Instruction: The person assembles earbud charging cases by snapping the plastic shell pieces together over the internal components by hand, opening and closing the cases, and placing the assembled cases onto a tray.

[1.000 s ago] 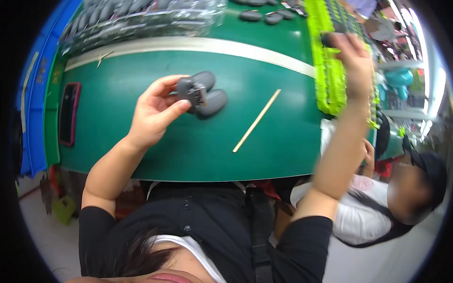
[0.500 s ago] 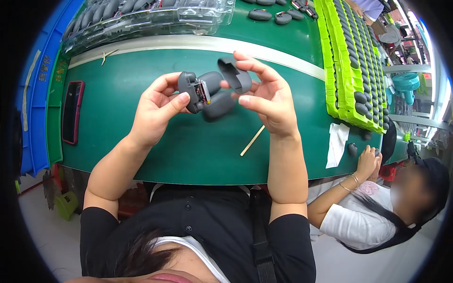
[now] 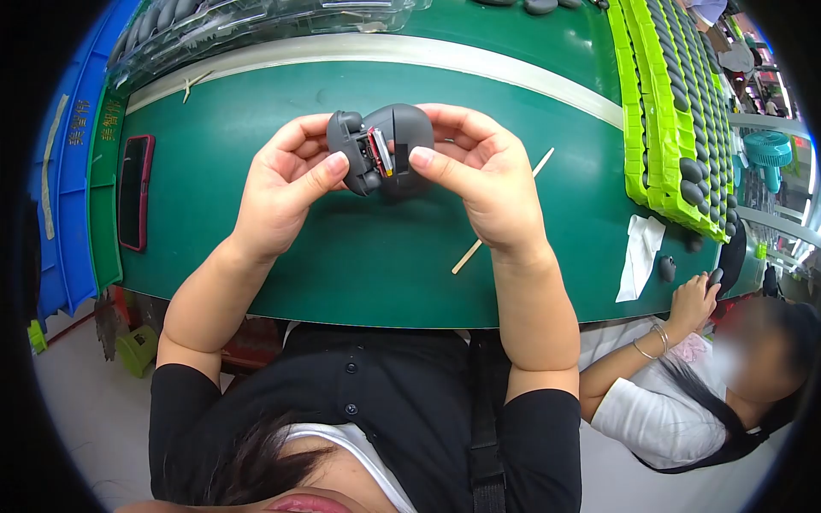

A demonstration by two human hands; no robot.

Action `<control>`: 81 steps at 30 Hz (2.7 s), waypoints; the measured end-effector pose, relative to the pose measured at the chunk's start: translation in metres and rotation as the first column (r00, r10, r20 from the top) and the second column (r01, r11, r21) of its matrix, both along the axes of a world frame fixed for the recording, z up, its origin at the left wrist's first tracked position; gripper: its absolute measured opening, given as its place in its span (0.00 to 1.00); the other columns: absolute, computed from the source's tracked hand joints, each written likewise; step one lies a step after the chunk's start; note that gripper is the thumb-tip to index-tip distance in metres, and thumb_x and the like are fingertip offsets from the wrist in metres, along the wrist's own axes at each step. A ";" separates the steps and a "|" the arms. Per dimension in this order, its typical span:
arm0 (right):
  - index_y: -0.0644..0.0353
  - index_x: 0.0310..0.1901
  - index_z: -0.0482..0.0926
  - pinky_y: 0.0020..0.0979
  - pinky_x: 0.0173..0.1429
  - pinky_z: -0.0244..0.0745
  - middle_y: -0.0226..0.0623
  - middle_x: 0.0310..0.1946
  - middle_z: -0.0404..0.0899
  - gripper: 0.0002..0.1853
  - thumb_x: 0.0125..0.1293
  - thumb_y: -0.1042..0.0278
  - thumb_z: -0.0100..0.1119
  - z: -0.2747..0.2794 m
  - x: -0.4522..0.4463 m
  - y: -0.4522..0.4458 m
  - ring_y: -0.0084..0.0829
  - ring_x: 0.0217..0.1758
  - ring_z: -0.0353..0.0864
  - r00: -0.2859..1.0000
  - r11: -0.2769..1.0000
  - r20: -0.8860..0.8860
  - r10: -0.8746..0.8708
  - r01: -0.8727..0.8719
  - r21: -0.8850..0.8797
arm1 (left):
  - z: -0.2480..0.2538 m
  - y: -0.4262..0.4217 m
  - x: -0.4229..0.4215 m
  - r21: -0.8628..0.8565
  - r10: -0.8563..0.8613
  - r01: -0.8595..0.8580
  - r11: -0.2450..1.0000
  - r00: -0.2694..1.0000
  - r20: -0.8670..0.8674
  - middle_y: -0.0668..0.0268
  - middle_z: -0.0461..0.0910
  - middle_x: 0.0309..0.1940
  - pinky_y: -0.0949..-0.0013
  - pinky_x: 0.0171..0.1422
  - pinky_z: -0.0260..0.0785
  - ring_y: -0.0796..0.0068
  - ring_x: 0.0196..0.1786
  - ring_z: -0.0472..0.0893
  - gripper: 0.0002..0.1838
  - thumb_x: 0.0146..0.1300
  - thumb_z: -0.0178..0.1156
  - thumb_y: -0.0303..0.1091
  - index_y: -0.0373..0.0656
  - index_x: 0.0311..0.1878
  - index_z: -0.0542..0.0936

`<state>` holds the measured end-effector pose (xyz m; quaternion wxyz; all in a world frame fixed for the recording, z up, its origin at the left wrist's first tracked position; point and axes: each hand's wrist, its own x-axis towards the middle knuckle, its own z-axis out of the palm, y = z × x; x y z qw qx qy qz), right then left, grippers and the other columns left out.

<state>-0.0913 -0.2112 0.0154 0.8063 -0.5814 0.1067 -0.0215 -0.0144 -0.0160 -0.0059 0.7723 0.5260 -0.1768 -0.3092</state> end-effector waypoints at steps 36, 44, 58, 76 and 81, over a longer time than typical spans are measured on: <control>0.62 0.60 0.70 0.37 0.59 0.73 0.41 0.55 0.72 0.42 0.39 0.69 0.78 0.004 -0.001 0.006 0.36 0.52 0.78 0.910 0.853 0.355 0.214 0.003 -0.521 | 0.008 0.005 0.002 0.090 -0.018 -0.093 0.992 0.590 0.807 0.55 0.78 0.52 0.64 0.57 0.72 0.59 0.53 0.79 0.36 0.41 0.75 0.28 0.37 0.58 0.73; 0.64 0.49 0.78 0.37 0.57 0.72 0.41 0.46 0.81 0.34 0.35 0.67 0.78 0.008 0.002 -0.005 0.40 0.51 0.79 0.833 0.548 0.433 0.345 0.196 -0.813 | 0.012 0.007 0.005 0.134 -0.055 -0.103 0.986 0.554 0.831 0.56 0.79 0.53 0.64 0.58 0.71 0.60 0.54 0.79 0.34 0.42 0.74 0.27 0.36 0.56 0.75; 0.63 0.53 0.76 0.38 0.57 0.72 0.42 0.48 0.79 0.41 0.33 0.56 0.81 0.010 0.000 -0.002 0.42 0.53 0.78 0.854 0.601 0.443 0.273 0.208 -0.772 | 0.009 0.008 0.006 0.102 -0.071 0.003 0.995 0.742 0.666 0.56 0.81 0.48 0.68 0.51 0.76 0.68 0.47 0.83 0.34 0.43 0.74 0.24 0.35 0.57 0.73; 0.64 0.24 0.72 0.30 0.31 0.69 0.41 0.22 0.73 0.44 0.68 0.28 0.18 0.007 -0.004 0.007 0.31 0.21 0.70 0.982 0.996 0.168 -0.088 0.087 0.010 | 0.014 0.004 -0.019 0.157 -0.065 -0.033 0.987 0.816 0.574 0.58 0.82 0.35 0.74 0.43 0.73 0.74 0.36 0.82 0.16 0.57 0.58 0.17 0.31 0.50 0.75; 0.64 0.28 0.73 0.29 0.31 0.71 0.41 0.21 0.73 0.33 0.73 0.39 0.32 0.001 -0.001 0.004 0.30 0.23 0.72 0.974 0.921 0.228 -0.006 -0.083 0.381 | 0.012 0.002 -0.025 0.266 -0.243 0.134 0.955 0.866 0.437 0.58 0.82 0.34 0.72 0.43 0.75 0.72 0.38 0.83 0.11 0.61 0.58 0.21 0.31 0.48 0.76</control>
